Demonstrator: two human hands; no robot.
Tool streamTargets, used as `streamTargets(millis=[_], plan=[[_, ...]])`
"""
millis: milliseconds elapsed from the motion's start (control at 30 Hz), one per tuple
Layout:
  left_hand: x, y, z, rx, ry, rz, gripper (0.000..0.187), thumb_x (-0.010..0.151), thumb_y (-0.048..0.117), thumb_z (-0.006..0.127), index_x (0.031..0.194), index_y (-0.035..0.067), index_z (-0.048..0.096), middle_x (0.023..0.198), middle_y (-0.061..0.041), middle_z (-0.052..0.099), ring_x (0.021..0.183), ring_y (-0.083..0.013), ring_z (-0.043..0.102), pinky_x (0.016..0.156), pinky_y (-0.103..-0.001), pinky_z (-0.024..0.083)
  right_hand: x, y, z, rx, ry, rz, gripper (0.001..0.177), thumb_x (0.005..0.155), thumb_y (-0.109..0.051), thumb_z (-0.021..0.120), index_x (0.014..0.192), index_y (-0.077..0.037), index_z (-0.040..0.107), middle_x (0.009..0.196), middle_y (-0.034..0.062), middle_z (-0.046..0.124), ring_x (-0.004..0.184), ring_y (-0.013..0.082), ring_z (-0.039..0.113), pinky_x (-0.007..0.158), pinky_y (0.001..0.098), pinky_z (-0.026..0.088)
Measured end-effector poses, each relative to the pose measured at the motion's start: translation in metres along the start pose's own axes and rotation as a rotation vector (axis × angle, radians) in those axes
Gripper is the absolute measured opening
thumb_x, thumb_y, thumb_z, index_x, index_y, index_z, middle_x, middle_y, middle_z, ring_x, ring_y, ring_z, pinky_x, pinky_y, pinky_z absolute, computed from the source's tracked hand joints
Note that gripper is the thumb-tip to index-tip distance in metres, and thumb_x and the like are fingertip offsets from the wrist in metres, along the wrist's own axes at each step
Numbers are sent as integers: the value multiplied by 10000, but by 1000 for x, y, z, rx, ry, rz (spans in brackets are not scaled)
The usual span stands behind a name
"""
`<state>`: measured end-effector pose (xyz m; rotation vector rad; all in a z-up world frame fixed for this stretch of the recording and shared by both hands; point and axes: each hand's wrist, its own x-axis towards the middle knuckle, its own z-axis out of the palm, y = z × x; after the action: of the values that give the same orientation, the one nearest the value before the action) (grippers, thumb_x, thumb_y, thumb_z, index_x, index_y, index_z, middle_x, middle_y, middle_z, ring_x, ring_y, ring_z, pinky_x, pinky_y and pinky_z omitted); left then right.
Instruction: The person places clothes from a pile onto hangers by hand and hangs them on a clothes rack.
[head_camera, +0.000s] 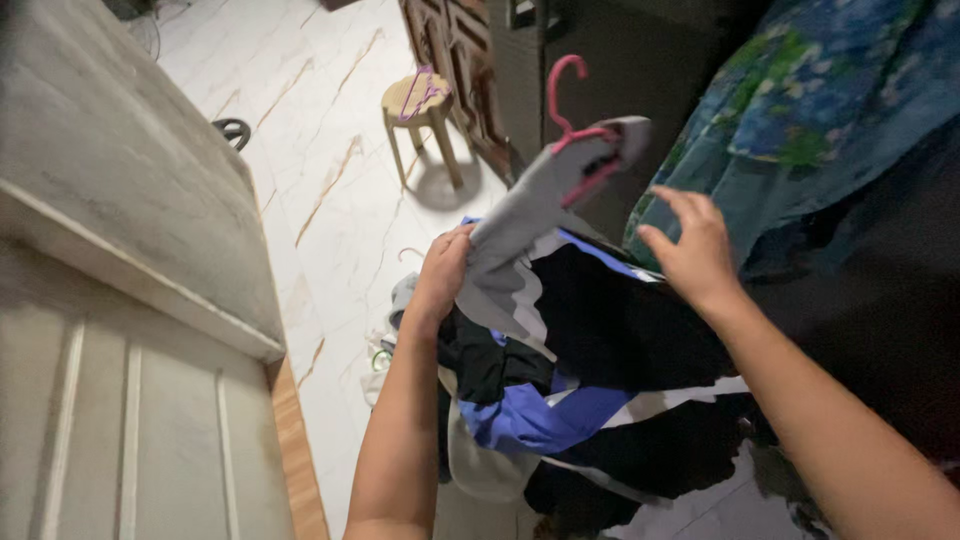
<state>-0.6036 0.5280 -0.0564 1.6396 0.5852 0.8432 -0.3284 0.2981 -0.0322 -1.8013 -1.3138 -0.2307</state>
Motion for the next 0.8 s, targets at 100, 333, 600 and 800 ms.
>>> streamTargets(millis=[100, 333, 600, 800], plan=[[9, 16, 16, -164, -152, -64, 403, 945, 148, 455, 1164, -64, 718, 1021, -22, 691, 938, -131, 591, 857, -255, 463, 12, 18, -28, -55, 69, 72, 682, 863, -230, 798, 1493, -116, 562, 1431, 223, 550, 1330, 402, 530, 1121, 460, 433], [37, 29, 56, -394, -414, -21, 241, 874, 65, 527, 964, -48, 720, 913, -31, 676, 852, -135, 594, 796, -277, 476, 30, 71, -113, -376, 1, 182, 1116, 711, -432, 896, 1655, -240, 332, 1666, 224, 217, 1508, 470, 206, 1149, 598, 234], [45, 52, 116, -470, -345, -20, 290, 843, 58, 515, 985, -67, 735, 905, -62, 705, 835, -162, 622, 776, -278, 485, -2, 71, -196, -135, -364, 611, 520, 904, -561, 787, 1006, -52, 761, 921, 213, 766, 945, 351, 721, 832, 491, 547], [27, 163, 173, -199, -187, 278, 408, 886, 108, 400, 1068, -7, 746, 1017, -44, 744, 957, -150, 664, 875, -269, 511, -27, 37, -272, -301, -42, 468, 434, 723, -520, 882, 921, -142, 805, 730, 33, 720, 663, 167, 664, 625, 359, 501]])
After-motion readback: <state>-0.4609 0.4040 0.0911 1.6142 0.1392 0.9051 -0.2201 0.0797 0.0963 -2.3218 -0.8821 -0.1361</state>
